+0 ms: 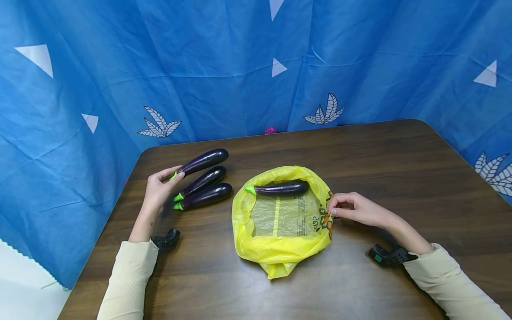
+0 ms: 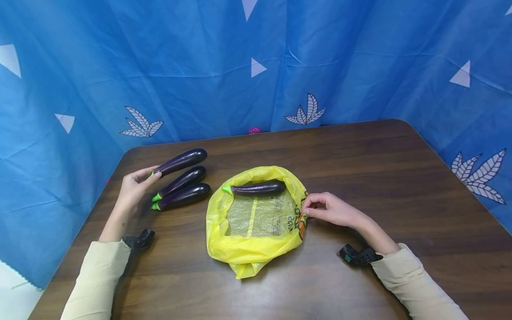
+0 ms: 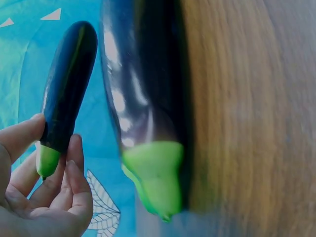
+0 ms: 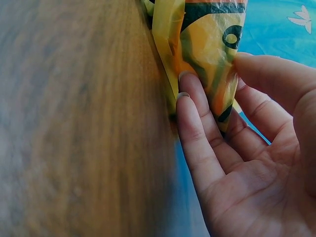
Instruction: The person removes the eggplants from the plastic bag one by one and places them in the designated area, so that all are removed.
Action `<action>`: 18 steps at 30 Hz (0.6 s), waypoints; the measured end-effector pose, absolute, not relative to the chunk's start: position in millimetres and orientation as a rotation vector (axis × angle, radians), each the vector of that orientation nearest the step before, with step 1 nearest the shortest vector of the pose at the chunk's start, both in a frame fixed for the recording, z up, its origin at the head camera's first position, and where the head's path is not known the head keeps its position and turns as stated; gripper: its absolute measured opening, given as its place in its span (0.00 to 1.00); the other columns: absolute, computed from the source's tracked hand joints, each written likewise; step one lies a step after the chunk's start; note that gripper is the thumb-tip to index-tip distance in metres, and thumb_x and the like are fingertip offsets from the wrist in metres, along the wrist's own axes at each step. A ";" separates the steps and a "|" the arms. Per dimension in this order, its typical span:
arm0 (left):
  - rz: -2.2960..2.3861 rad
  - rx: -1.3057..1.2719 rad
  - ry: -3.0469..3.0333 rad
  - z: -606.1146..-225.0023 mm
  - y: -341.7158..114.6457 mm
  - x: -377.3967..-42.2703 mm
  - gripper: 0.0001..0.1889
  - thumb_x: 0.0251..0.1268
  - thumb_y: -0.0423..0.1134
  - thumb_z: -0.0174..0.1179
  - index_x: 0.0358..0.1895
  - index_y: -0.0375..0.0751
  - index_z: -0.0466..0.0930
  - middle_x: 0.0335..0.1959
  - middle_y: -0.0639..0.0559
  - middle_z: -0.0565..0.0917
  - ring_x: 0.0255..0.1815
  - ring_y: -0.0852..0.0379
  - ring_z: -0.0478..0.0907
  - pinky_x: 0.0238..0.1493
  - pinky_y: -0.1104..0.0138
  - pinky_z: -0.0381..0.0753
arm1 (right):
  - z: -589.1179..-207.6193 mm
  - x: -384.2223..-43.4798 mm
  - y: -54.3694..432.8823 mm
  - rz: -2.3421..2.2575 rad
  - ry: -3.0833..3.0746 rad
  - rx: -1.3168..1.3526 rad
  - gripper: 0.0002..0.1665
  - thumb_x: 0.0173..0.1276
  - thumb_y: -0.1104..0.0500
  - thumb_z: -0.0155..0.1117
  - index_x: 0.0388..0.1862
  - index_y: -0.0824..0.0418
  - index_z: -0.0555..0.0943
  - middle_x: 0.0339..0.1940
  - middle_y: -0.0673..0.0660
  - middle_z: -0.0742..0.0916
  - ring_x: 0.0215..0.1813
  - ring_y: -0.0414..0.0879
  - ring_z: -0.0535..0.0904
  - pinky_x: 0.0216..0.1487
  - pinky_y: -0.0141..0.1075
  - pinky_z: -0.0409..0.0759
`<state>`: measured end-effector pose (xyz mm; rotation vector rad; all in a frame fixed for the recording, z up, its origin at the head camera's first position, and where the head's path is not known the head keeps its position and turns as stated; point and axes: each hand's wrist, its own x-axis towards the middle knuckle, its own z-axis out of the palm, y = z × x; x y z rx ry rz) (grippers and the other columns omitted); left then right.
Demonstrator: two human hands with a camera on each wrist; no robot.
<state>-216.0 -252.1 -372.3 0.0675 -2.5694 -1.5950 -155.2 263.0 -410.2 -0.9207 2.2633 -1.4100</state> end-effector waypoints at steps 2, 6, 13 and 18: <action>-1.583 0.094 -2.572 -375.0 -255.0 -218.1 0.26 0.65 0.47 0.59 0.59 0.31 0.74 0.55 0.38 0.74 0.42 0.62 0.72 0.40 0.72 0.71 | -410.3 -155.3 262.8 -1.408 2.269 -0.921 0.06 0.71 0.66 0.54 0.39 0.60 0.78 0.34 0.54 0.80 0.37 0.44 0.74 0.37 0.35 0.77; -1.540 0.120 -2.598 -379.7 -260.7 -221.6 0.25 0.65 0.45 0.59 0.58 0.29 0.74 0.55 0.36 0.74 0.41 0.61 0.71 0.40 0.73 0.70 | -410.2 -155.3 262.8 -1.410 2.270 -0.913 0.05 0.71 0.65 0.54 0.39 0.60 0.79 0.35 0.54 0.80 0.37 0.44 0.74 0.37 0.35 0.77; -1.498 0.170 -2.635 -386.7 -265.9 -226.4 0.24 0.65 0.45 0.59 0.57 0.29 0.75 0.57 0.37 0.74 0.46 0.53 0.70 0.41 0.72 0.70 | -411.5 -155.7 263.7 -1.419 2.266 -0.921 0.06 0.71 0.66 0.54 0.39 0.59 0.79 0.35 0.54 0.80 0.37 0.44 0.74 0.38 0.35 0.77; -1.491 0.195 -2.654 -388.0 -268.0 -227.4 0.25 0.65 0.45 0.59 0.58 0.29 0.74 0.58 0.36 0.73 0.52 0.49 0.68 0.44 0.70 0.69 | -411.6 -156.2 263.5 -1.416 2.260 -0.914 0.06 0.71 0.65 0.54 0.39 0.60 0.79 0.35 0.54 0.80 0.37 0.44 0.74 0.38 0.35 0.77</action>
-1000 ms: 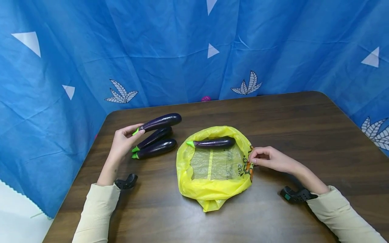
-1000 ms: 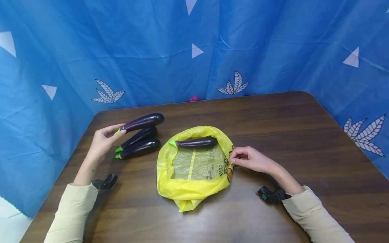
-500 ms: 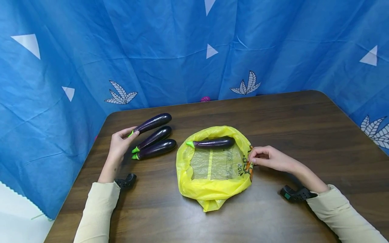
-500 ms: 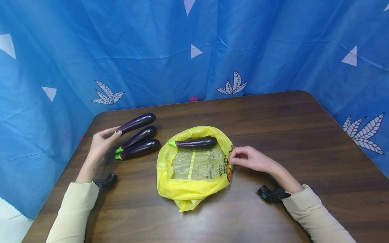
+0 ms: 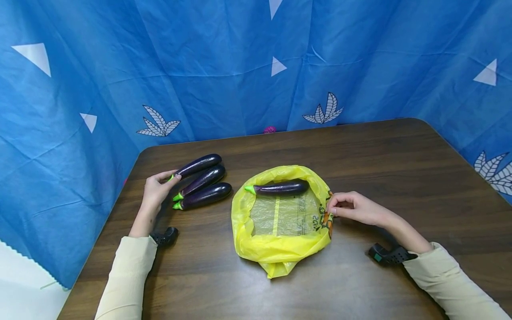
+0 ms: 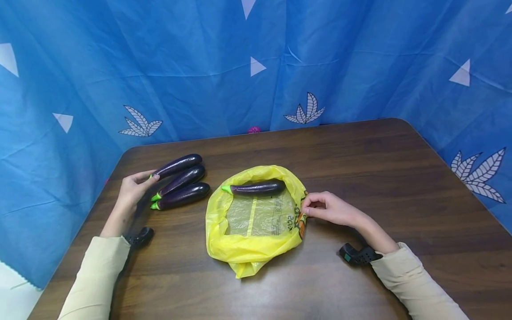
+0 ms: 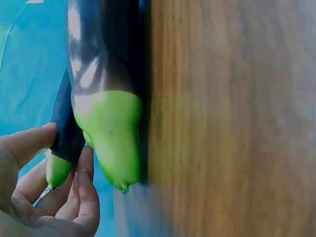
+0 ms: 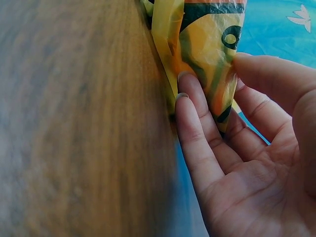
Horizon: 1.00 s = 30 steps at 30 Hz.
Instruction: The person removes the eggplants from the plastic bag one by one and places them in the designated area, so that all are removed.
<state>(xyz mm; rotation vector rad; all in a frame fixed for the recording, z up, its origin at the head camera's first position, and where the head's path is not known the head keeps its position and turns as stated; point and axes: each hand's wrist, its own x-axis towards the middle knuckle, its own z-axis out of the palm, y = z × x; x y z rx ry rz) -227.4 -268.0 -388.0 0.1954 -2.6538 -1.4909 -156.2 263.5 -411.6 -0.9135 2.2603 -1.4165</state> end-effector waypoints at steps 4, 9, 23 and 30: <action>-1.483 0.203 -2.670 -387.9 -270.2 -226.5 0.26 0.65 0.46 0.59 0.58 0.29 0.74 0.57 0.36 0.73 0.51 0.50 0.68 0.43 0.70 0.69 | -410.4 -156.0 262.7 -1.421 2.251 -0.908 0.06 0.71 0.65 0.54 0.39 0.60 0.79 0.36 0.55 0.80 0.37 0.44 0.75 0.38 0.36 0.77; -1.482 0.165 -2.692 -388.8 -272.7 -224.8 0.25 0.65 0.45 0.59 0.57 0.27 0.74 0.55 0.35 0.74 0.46 0.56 0.70 0.41 0.71 0.69 | -408.7 -155.4 262.4 -1.407 2.272 -0.925 0.06 0.71 0.66 0.54 0.38 0.60 0.79 0.34 0.54 0.80 0.36 0.43 0.74 0.36 0.35 0.76; -1.373 -0.035 -2.877 -394.3 -276.3 -221.0 0.23 0.67 0.39 0.58 0.58 0.25 0.71 0.52 0.29 0.74 0.53 0.37 0.71 0.50 0.52 0.72 | -403.9 -152.6 261.9 -1.418 2.272 -0.953 0.06 0.70 0.67 0.54 0.38 0.61 0.79 0.34 0.54 0.80 0.36 0.44 0.74 0.36 0.35 0.76; -1.333 -0.122 -2.904 -391.8 -279.0 -220.1 0.22 0.67 0.38 0.57 0.57 0.24 0.71 0.51 0.29 0.75 0.51 0.37 0.73 0.49 0.55 0.74 | -408.1 -154.5 261.2 -1.439 2.239 -0.954 0.07 0.71 0.68 0.53 0.39 0.62 0.79 0.37 0.56 0.81 0.37 0.45 0.75 0.38 0.36 0.77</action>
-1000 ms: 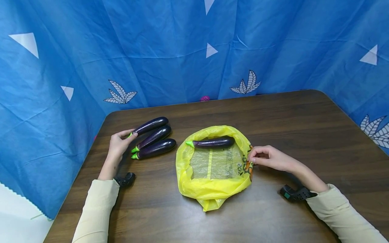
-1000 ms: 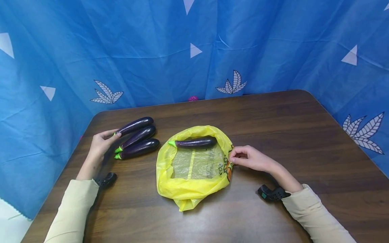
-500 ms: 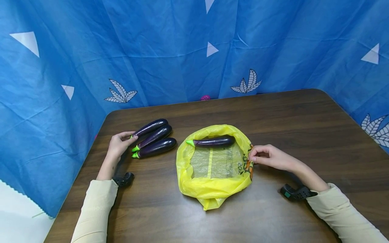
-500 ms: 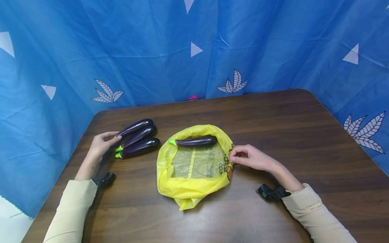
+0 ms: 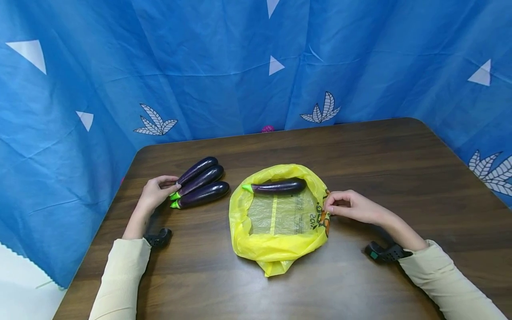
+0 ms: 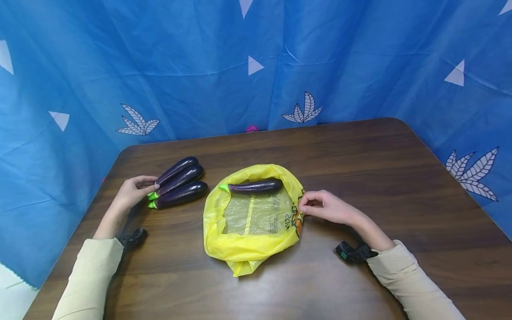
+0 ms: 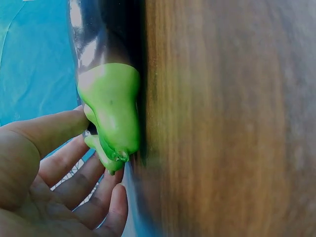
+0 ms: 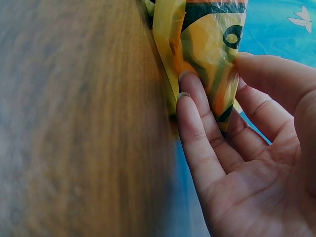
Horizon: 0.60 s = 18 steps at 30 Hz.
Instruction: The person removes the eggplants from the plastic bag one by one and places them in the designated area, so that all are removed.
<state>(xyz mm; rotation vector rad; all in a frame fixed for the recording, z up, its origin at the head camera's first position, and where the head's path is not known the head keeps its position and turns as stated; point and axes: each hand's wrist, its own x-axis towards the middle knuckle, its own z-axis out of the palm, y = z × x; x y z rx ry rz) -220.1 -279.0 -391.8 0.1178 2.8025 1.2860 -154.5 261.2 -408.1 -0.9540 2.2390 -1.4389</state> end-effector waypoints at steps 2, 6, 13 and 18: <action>1.281 0.113 2.803 -390.4 -277.7 -221.0 0.23 0.67 0.39 0.57 0.58 0.24 0.70 0.52 0.29 0.75 0.51 0.37 0.72 0.49 0.55 0.74 | -407.4 -155.8 262.3 -1.429 2.253 -0.944 0.07 0.71 0.67 0.53 0.39 0.61 0.79 0.36 0.55 0.81 0.37 0.44 0.75 0.38 0.36 0.77; 1.284 0.110 2.806 -388.0 -275.7 -222.2 0.23 0.67 0.39 0.57 0.58 0.24 0.70 0.52 0.29 0.74 0.51 0.37 0.73 0.49 0.54 0.74 | -405.7 -156.8 263.7 -1.416 2.281 -0.931 0.06 0.71 0.66 0.54 0.38 0.60 0.79 0.35 0.54 0.80 0.36 0.44 0.74 0.37 0.35 0.77; 1.255 0.119 2.855 -381.8 -275.6 -217.8 0.23 0.67 0.39 0.58 0.58 0.25 0.70 0.54 0.29 0.74 0.53 0.36 0.72 0.51 0.51 0.72 | -409.5 -155.6 263.5 -1.430 2.227 -0.976 0.07 0.71 0.67 0.54 0.39 0.60 0.79 0.38 0.55 0.81 0.38 0.47 0.76 0.40 0.37 0.78; 1.278 0.170 2.950 -366.0 -261.6 -215.7 0.24 0.65 0.39 0.60 0.59 0.28 0.71 0.54 0.31 0.74 0.53 0.37 0.73 0.51 0.50 0.72 | -410.0 -155.0 262.1 -1.437 2.237 -0.951 0.06 0.71 0.66 0.54 0.39 0.60 0.79 0.37 0.55 0.81 0.38 0.46 0.76 0.40 0.36 0.78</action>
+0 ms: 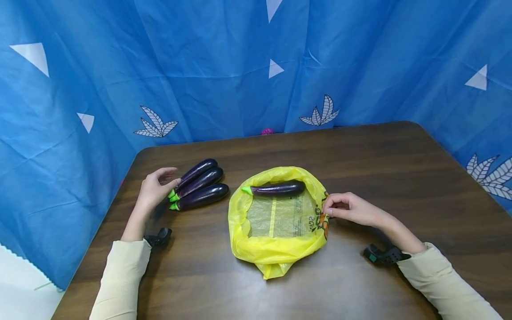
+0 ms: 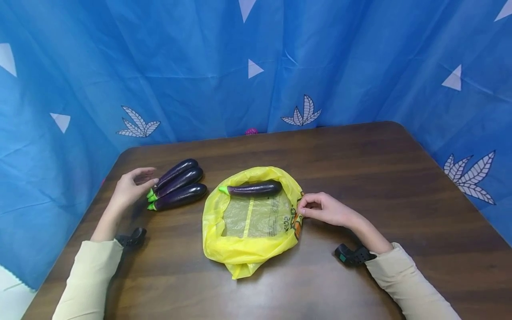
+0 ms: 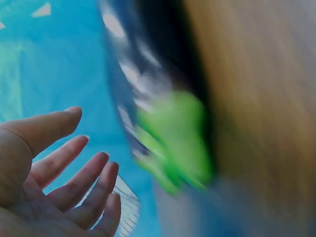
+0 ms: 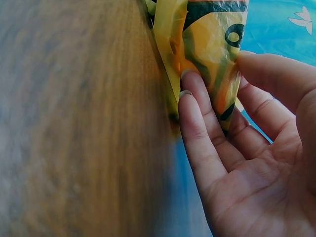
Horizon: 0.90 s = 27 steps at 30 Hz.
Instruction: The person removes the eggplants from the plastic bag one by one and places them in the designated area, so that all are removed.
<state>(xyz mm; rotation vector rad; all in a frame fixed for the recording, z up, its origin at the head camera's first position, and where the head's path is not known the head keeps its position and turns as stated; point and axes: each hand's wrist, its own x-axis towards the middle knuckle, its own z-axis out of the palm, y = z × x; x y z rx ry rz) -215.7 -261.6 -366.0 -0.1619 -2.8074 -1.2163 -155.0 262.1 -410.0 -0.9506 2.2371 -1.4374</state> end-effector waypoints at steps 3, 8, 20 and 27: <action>-1.282 -0.249 -2.755 -352.9 -246.7 -213.8 0.24 0.65 0.39 0.60 0.61 0.31 0.70 0.56 0.33 0.74 0.53 0.39 0.74 0.51 0.52 0.73 | -408.3 -155.9 261.7 -1.439 2.240 -0.928 0.06 0.71 0.65 0.55 0.39 0.60 0.79 0.37 0.55 0.81 0.38 0.46 0.76 0.40 0.36 0.78; -1.367 -0.397 -2.686 -338.9 -217.1 -205.7 0.22 0.64 0.37 0.60 0.60 0.32 0.71 0.55 0.37 0.75 0.52 0.43 0.75 0.52 0.55 0.72 | -407.4 -155.6 261.6 -1.430 2.234 -0.924 0.06 0.71 0.65 0.55 0.40 0.60 0.80 0.38 0.55 0.81 0.39 0.46 0.76 0.41 0.36 0.78; -1.366 -0.747 -2.659 -335.0 -151.4 -194.2 0.19 0.60 0.34 0.64 0.56 0.37 0.77 0.49 0.44 0.80 0.50 0.52 0.76 0.53 0.54 0.72 | -409.1 -156.5 262.1 -1.444 2.231 -0.936 0.06 0.71 0.66 0.54 0.40 0.62 0.79 0.38 0.56 0.81 0.39 0.45 0.76 0.41 0.37 0.78; -1.274 -0.835 -2.741 -352.6 -119.8 -196.4 0.13 0.61 0.34 0.63 0.49 0.37 0.81 0.47 0.48 0.81 0.50 0.53 0.75 0.52 0.55 0.73 | -408.4 -154.5 261.2 -1.448 2.221 -0.930 0.06 0.71 0.66 0.54 0.40 0.63 0.79 0.38 0.56 0.82 0.39 0.46 0.76 0.42 0.37 0.78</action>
